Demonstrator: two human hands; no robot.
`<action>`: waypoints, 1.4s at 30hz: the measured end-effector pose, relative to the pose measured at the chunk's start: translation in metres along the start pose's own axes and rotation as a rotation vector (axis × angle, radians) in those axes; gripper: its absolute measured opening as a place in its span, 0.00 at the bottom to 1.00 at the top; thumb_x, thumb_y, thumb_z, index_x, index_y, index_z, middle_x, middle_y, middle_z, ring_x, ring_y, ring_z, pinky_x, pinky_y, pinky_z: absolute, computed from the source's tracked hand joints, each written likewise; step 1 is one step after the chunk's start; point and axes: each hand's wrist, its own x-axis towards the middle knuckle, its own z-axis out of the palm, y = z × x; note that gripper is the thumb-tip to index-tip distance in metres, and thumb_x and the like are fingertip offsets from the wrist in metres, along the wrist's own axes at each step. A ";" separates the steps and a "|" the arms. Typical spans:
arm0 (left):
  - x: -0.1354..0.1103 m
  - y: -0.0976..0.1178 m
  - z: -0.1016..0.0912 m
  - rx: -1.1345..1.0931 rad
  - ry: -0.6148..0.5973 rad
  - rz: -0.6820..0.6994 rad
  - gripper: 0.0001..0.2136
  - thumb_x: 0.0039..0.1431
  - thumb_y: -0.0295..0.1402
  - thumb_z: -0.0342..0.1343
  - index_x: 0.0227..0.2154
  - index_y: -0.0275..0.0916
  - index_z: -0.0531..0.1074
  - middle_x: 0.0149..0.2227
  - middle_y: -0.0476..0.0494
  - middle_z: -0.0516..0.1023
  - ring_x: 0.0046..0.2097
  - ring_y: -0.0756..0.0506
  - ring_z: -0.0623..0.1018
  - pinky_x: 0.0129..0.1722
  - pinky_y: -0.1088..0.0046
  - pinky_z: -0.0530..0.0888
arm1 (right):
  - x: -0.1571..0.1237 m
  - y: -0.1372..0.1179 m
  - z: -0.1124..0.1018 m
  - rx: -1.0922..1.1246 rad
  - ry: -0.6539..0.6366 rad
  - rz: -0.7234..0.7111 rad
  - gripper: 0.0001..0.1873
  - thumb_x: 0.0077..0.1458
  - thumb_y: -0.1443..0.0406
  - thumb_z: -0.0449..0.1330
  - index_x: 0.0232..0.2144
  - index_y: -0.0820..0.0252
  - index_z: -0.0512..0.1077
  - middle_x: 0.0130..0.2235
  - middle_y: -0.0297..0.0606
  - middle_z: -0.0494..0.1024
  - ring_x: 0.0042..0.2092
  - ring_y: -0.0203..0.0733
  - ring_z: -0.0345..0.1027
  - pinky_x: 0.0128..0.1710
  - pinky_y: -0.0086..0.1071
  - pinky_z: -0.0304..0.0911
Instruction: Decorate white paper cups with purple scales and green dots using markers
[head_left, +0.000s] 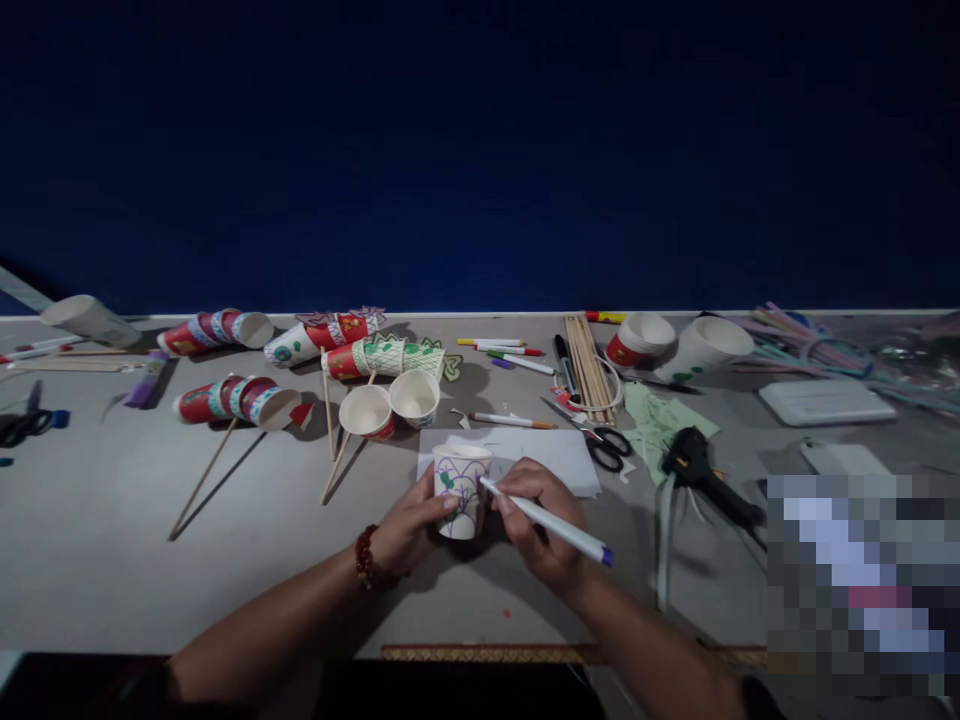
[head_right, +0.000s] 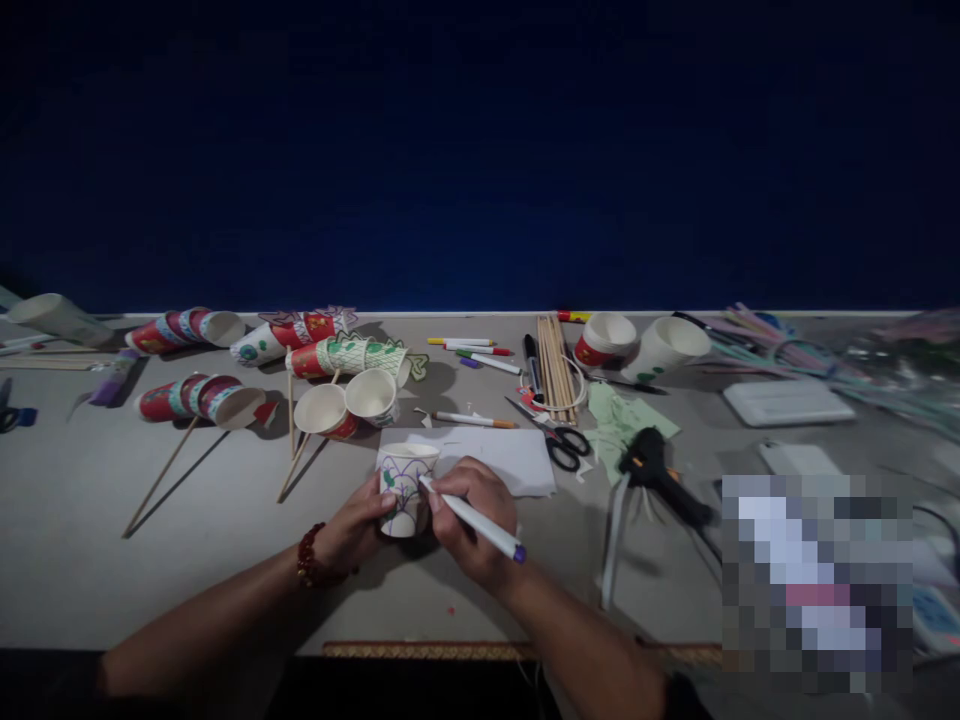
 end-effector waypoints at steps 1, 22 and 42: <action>0.000 0.000 0.000 -0.002 0.004 -0.003 0.28 0.47 0.37 0.75 0.52 0.38 0.76 0.42 0.42 0.80 0.41 0.45 0.77 0.42 0.71 0.73 | 0.000 0.000 0.000 0.003 -0.007 -0.001 0.06 0.63 0.69 0.58 0.37 0.54 0.72 0.29 0.35 0.76 0.31 0.44 0.70 0.31 0.38 0.67; 0.001 -0.001 -0.001 -0.045 -0.039 0.006 0.22 0.50 0.35 0.73 0.48 0.38 0.76 0.40 0.43 0.80 0.39 0.46 0.77 0.40 0.72 0.72 | 0.000 -0.002 0.003 0.025 -0.009 -0.008 0.08 0.61 0.71 0.59 0.41 0.53 0.73 0.30 0.35 0.78 0.32 0.45 0.73 0.33 0.39 0.70; 0.001 -0.001 -0.002 -0.026 -0.018 0.008 0.27 0.49 0.36 0.74 0.53 0.38 0.75 0.42 0.42 0.79 0.40 0.46 0.77 0.39 0.73 0.74 | -0.007 0.008 0.002 0.029 0.059 0.022 0.08 0.61 0.71 0.58 0.39 0.52 0.72 0.30 0.35 0.76 0.33 0.45 0.71 0.34 0.39 0.67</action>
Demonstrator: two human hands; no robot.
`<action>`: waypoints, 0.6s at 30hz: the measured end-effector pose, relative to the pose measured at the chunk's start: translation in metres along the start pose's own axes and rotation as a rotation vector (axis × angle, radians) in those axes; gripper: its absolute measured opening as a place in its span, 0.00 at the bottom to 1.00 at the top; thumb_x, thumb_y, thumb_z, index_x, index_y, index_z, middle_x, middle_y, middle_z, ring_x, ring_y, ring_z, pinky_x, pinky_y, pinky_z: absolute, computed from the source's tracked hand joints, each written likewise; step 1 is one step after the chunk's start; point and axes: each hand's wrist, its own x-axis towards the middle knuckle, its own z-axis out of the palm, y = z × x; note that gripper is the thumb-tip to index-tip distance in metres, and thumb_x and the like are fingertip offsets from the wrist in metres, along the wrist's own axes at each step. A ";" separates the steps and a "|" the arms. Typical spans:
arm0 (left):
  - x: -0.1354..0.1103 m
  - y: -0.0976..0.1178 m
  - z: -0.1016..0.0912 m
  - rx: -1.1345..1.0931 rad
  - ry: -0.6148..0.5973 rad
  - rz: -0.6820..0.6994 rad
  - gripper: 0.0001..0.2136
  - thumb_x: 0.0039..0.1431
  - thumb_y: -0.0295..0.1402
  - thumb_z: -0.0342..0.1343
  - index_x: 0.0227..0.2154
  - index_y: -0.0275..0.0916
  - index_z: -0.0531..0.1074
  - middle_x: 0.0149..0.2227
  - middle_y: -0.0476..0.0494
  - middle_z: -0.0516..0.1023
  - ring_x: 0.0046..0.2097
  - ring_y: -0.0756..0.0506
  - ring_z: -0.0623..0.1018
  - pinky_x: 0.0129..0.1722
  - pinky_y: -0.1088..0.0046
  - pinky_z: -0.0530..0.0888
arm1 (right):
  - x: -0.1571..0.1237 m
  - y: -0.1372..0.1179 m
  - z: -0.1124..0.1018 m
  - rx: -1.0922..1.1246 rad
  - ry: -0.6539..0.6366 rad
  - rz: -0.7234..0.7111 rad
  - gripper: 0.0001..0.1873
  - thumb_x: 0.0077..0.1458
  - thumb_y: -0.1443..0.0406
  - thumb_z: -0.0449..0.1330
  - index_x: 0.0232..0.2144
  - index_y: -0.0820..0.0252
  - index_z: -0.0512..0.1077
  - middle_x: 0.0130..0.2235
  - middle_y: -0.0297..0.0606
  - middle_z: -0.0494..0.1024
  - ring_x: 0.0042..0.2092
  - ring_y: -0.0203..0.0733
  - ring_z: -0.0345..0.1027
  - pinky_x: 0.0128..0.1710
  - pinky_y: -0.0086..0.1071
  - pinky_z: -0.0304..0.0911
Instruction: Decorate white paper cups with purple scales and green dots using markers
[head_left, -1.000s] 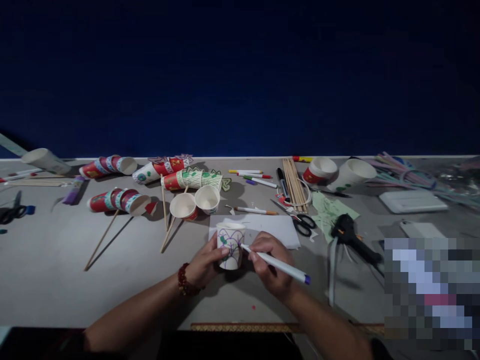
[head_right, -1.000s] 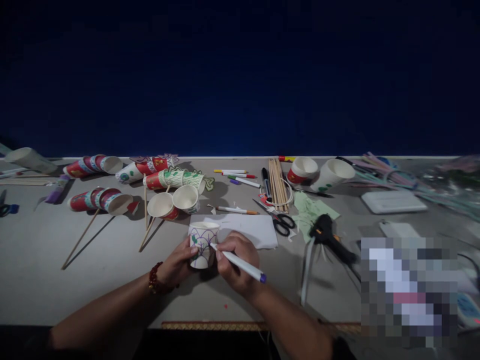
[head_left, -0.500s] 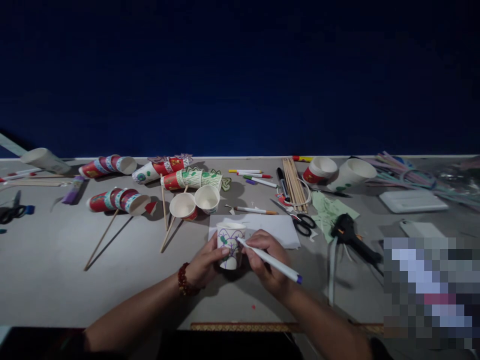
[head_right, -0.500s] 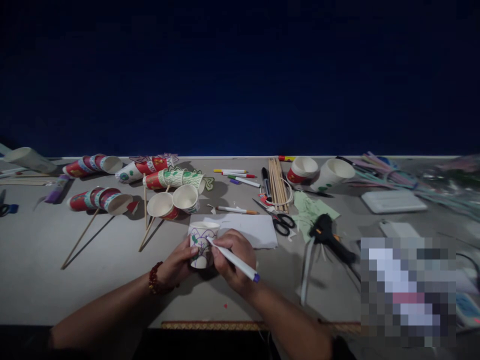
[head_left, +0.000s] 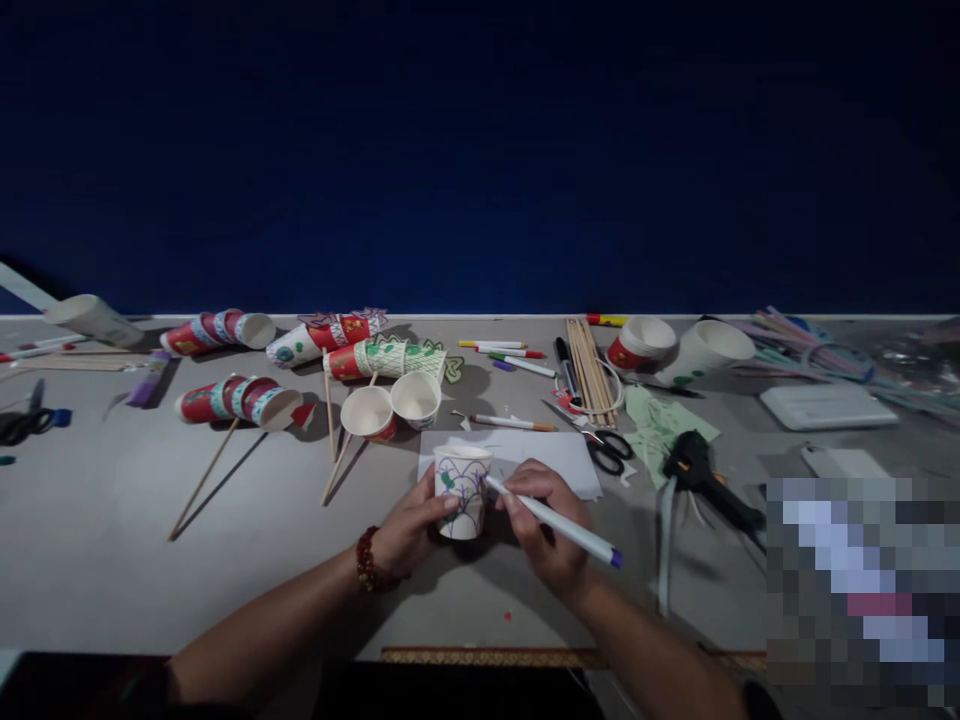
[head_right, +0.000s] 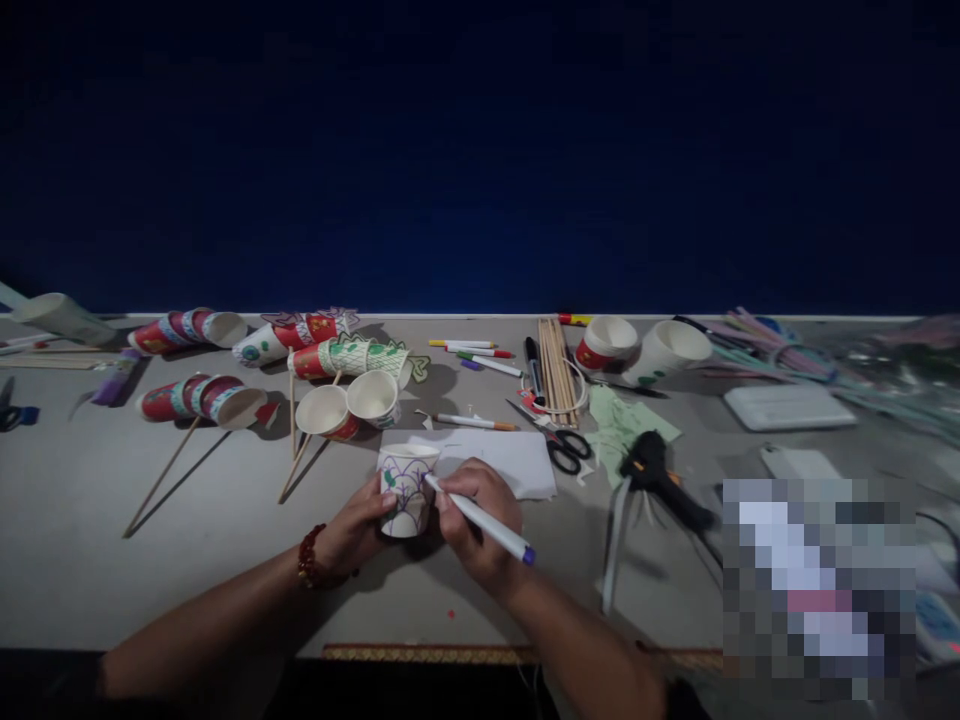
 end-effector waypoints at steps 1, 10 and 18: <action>0.000 0.000 0.000 0.004 -0.004 0.002 0.26 0.49 0.36 0.74 0.52 0.37 0.75 0.42 0.42 0.79 0.40 0.46 0.77 0.39 0.74 0.73 | 0.000 0.000 0.000 -0.006 0.005 -0.002 0.08 0.61 0.71 0.58 0.40 0.52 0.72 0.30 0.35 0.77 0.34 0.46 0.71 0.34 0.39 0.68; 0.000 0.000 0.000 -0.005 0.008 0.003 0.28 0.49 0.36 0.74 0.52 0.37 0.75 0.42 0.42 0.80 0.41 0.46 0.78 0.41 0.73 0.74 | 0.002 -0.001 0.000 -0.029 -0.044 0.000 0.08 0.62 0.71 0.59 0.40 0.53 0.72 0.31 0.36 0.77 0.34 0.45 0.71 0.35 0.39 0.68; 0.000 0.000 0.000 -0.030 -0.011 0.008 0.24 0.50 0.34 0.73 0.50 0.37 0.75 0.41 0.42 0.80 0.38 0.46 0.78 0.38 0.73 0.73 | -0.003 -0.001 -0.001 0.014 -0.026 0.014 0.07 0.60 0.71 0.59 0.38 0.53 0.72 0.30 0.35 0.75 0.32 0.45 0.70 0.32 0.38 0.66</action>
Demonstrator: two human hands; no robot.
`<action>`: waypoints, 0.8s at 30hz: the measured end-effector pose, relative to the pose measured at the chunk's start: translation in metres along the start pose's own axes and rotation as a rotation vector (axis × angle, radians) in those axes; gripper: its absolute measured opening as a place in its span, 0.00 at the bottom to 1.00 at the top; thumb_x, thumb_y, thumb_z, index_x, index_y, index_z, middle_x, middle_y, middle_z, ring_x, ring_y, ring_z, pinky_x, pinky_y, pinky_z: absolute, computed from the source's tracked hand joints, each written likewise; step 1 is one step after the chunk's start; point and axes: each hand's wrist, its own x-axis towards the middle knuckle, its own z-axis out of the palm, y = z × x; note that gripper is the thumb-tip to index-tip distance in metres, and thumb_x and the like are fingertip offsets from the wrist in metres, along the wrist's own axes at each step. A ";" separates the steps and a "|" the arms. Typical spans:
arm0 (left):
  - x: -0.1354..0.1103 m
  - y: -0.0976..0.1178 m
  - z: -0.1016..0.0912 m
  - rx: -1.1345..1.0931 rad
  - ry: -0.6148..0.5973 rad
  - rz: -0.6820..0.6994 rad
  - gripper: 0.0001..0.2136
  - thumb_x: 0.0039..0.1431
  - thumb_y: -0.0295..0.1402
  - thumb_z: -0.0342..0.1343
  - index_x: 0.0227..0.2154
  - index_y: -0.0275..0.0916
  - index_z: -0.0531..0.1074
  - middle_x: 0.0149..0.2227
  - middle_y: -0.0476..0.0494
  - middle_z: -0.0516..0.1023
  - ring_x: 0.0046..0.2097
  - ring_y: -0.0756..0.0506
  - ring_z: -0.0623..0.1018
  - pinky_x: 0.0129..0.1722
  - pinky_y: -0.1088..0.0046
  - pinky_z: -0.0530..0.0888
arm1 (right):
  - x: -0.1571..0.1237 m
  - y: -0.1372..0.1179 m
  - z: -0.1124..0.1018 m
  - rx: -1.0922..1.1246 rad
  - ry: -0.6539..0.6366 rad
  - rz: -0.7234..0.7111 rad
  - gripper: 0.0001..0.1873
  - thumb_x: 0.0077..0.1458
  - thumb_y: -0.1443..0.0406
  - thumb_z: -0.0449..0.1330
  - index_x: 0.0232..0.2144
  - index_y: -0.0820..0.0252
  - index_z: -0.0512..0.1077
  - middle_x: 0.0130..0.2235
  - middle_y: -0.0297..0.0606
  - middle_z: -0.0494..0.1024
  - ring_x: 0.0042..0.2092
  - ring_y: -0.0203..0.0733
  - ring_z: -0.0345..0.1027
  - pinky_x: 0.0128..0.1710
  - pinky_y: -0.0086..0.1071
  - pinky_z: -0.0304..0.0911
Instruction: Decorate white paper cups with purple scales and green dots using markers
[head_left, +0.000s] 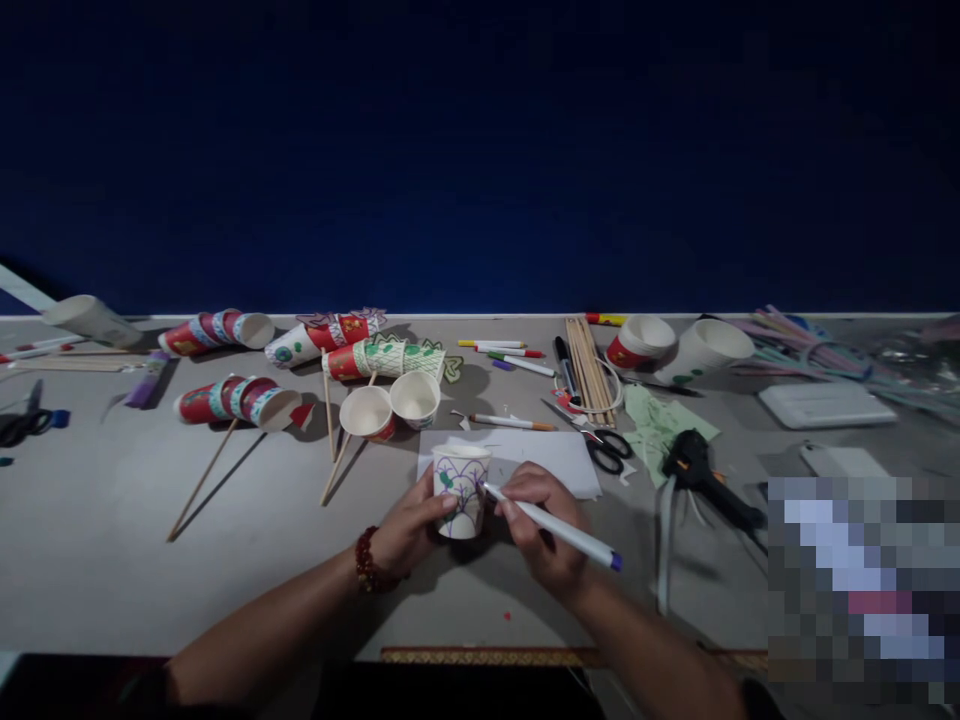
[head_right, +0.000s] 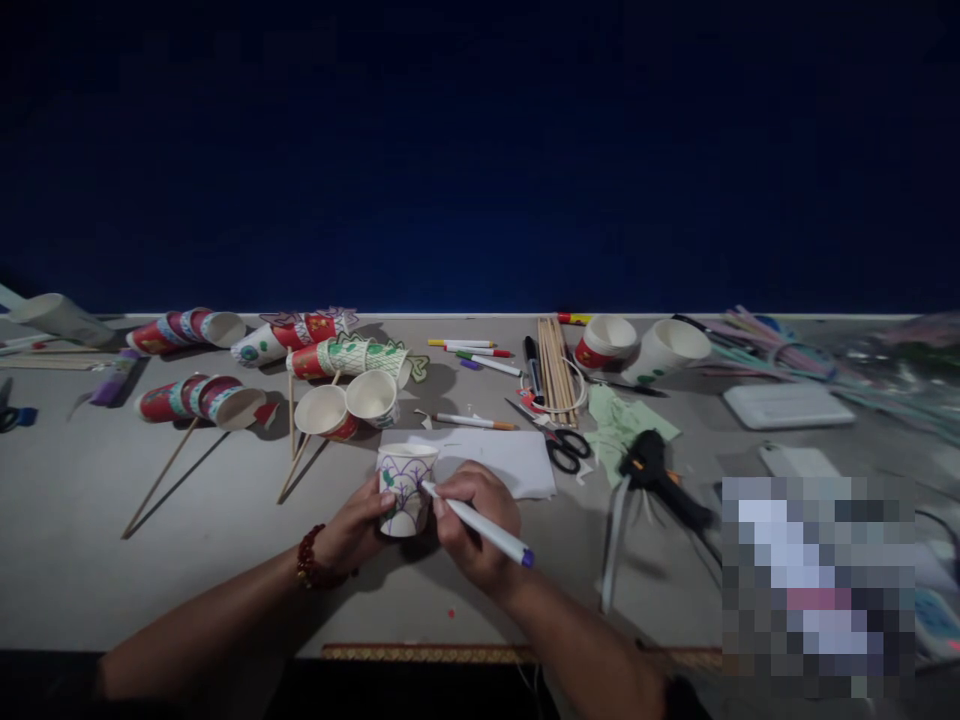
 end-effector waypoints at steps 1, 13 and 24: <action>0.000 0.000 0.001 -0.005 0.006 -0.004 0.24 0.50 0.34 0.73 0.50 0.37 0.75 0.40 0.42 0.81 0.38 0.46 0.78 0.38 0.73 0.74 | 0.000 0.000 0.000 0.009 0.013 0.001 0.08 0.60 0.71 0.59 0.38 0.53 0.72 0.29 0.35 0.75 0.32 0.45 0.70 0.33 0.38 0.66; -0.002 0.001 -0.004 0.032 -0.057 -0.022 0.25 0.49 0.38 0.74 0.49 0.35 0.75 0.40 0.41 0.82 0.39 0.45 0.80 0.40 0.71 0.76 | 0.003 -0.004 0.000 -0.002 0.017 0.001 0.08 0.59 0.72 0.59 0.37 0.53 0.73 0.28 0.34 0.75 0.32 0.44 0.70 0.32 0.37 0.67; 0.000 0.002 0.000 0.004 -0.022 -0.031 0.23 0.51 0.37 0.72 0.49 0.36 0.76 0.42 0.38 0.82 0.41 0.42 0.80 0.42 0.69 0.74 | 0.007 -0.007 0.001 -0.046 -0.018 -0.007 0.05 0.62 0.69 0.58 0.37 0.53 0.72 0.28 0.35 0.75 0.31 0.44 0.70 0.32 0.38 0.67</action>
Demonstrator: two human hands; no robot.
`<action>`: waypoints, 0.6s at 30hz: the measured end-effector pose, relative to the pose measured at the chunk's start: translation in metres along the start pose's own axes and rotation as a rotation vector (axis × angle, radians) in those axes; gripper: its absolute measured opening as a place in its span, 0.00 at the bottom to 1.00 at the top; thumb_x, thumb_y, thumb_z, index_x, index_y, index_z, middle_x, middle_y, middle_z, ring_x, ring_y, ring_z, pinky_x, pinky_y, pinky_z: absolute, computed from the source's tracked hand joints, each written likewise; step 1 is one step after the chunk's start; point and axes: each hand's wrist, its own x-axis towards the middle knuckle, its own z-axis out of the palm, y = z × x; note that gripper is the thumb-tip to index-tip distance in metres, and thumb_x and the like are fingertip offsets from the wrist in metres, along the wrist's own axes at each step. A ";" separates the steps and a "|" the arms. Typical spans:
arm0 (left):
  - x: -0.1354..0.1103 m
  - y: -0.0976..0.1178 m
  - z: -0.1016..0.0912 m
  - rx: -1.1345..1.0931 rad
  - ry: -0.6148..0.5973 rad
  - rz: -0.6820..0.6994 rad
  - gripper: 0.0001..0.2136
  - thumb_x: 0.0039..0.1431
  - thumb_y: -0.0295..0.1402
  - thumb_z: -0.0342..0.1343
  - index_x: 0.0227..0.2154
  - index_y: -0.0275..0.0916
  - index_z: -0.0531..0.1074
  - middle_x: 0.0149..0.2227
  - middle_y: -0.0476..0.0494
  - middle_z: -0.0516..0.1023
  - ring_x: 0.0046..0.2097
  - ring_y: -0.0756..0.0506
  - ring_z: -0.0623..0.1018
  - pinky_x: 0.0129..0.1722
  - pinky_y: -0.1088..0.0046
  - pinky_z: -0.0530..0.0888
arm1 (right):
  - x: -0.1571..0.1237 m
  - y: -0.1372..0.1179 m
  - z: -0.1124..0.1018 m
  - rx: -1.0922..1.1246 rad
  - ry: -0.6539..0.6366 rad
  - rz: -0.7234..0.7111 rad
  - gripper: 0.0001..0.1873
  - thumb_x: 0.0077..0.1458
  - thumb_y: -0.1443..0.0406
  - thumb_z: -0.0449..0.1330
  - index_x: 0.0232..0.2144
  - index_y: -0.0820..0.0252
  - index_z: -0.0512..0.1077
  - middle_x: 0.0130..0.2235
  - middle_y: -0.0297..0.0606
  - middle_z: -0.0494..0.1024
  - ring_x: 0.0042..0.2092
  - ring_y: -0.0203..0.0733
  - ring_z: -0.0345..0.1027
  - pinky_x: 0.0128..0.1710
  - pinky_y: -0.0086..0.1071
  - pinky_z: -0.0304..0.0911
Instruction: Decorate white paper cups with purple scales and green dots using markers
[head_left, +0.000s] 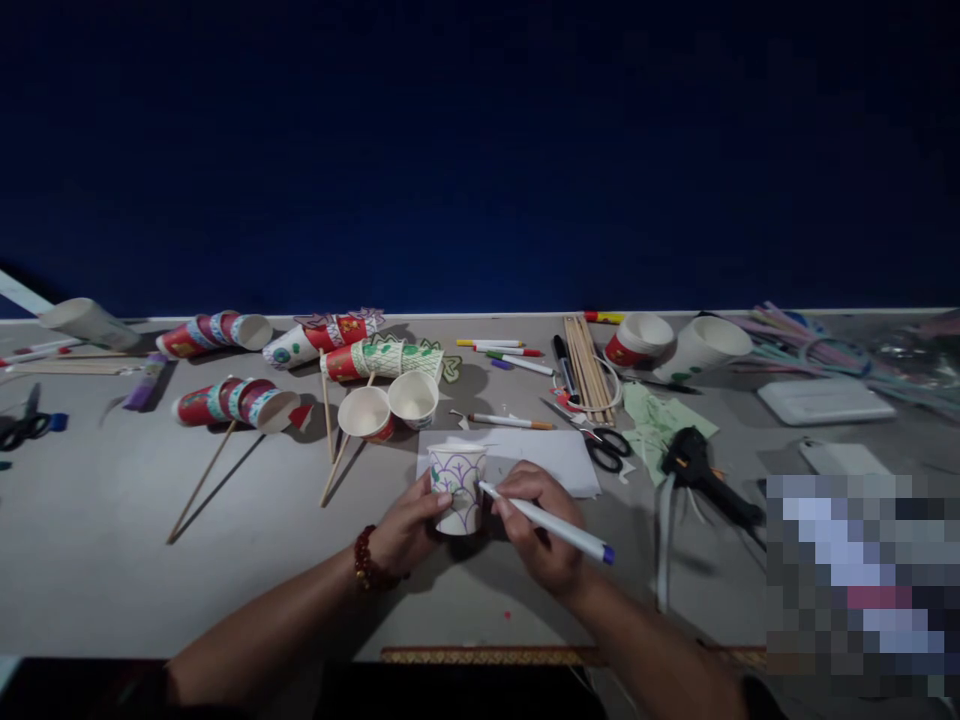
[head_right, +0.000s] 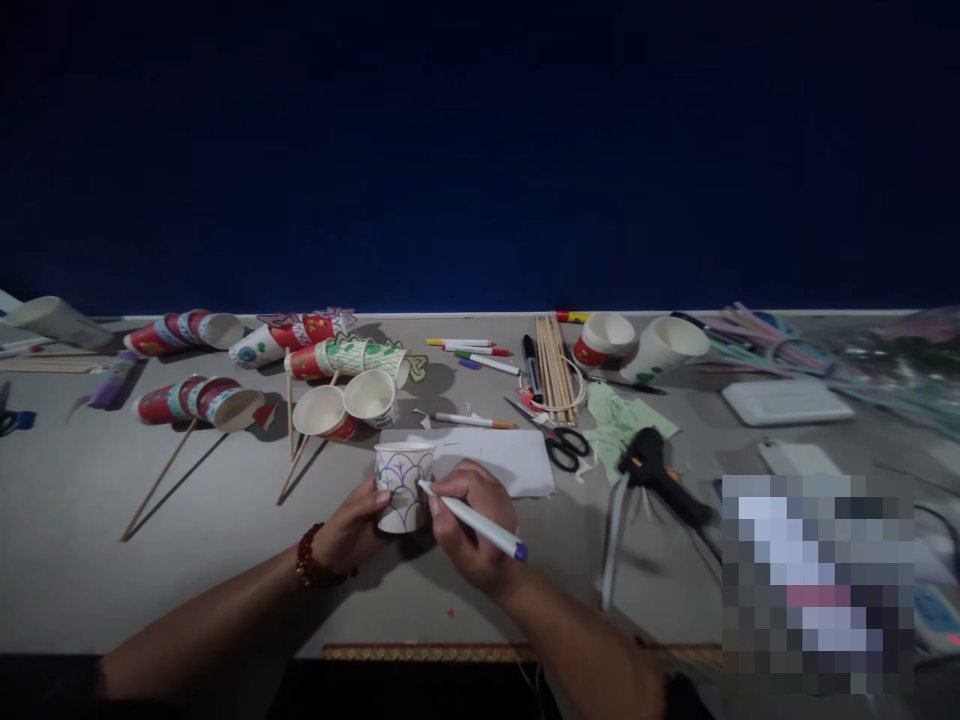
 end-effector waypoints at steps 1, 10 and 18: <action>0.000 0.000 0.000 -0.001 0.002 0.000 0.23 0.52 0.37 0.71 0.49 0.36 0.76 0.43 0.38 0.82 0.42 0.42 0.80 0.42 0.69 0.74 | 0.000 0.000 0.000 -0.006 -0.004 0.001 0.05 0.62 0.69 0.58 0.37 0.53 0.72 0.29 0.35 0.75 0.31 0.44 0.71 0.32 0.38 0.68; 0.000 -0.002 -0.002 -0.022 -0.012 -0.004 0.23 0.54 0.36 0.70 0.52 0.36 0.74 0.42 0.39 0.83 0.42 0.42 0.80 0.44 0.67 0.75 | 0.003 -0.002 0.000 0.010 -0.024 -0.010 0.05 0.62 0.69 0.58 0.37 0.54 0.72 0.29 0.36 0.77 0.32 0.44 0.71 0.33 0.38 0.68; 0.001 0.000 0.002 -0.035 -0.027 -0.015 0.20 0.52 0.37 0.71 0.47 0.36 0.76 0.38 0.41 0.82 0.38 0.43 0.81 0.41 0.66 0.77 | 0.001 0.000 0.000 0.018 -0.036 -0.028 0.06 0.61 0.70 0.57 0.35 0.54 0.71 0.27 0.34 0.75 0.29 0.43 0.70 0.30 0.37 0.67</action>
